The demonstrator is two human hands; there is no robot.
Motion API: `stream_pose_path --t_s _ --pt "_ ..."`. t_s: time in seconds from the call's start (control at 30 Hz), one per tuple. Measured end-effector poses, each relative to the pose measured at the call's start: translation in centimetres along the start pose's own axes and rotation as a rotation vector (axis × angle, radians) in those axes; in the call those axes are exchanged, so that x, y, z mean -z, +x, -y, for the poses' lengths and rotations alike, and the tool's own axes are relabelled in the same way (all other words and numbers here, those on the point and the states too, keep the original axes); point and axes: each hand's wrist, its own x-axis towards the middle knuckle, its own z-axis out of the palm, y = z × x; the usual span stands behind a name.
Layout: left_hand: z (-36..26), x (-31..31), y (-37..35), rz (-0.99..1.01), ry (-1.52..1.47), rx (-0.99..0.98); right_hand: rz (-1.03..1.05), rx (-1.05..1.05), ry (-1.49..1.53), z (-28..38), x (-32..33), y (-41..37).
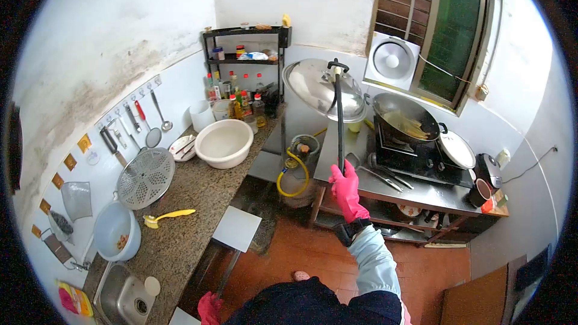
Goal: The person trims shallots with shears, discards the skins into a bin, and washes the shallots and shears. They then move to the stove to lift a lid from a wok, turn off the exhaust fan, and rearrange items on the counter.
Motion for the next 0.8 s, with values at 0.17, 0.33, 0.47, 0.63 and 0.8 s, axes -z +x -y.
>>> stream_pose_path --t_s 0.17,0.33,0.47,0.63,0.8 --pt "0.8 3.3 -1.2 -0.074 -0.028 -0.018 0.068 -0.022 0.036 -2.4 -3.6 -1.0" --pt "1.6 5.7 -1.7 -0.128 -0.056 -0.047 0.118 -0.056 0.033 -4.6 -6.0 -2.2" --pt "2.1 7.5 -2.6 -0.119 -0.072 -0.042 0.129 -0.093 0.019 -7.5 -6.8 -2.8" --pt "3.3 10.4 -1.8 -0.003 -0.145 -0.084 0.126 -0.129 -0.022 -11.8 -6.8 -3.0" --pt "4.1 11.8 -1.0 -0.166 0.022 -0.202 0.111 -0.180 -0.019 -14.1 -7.1 -2.9"
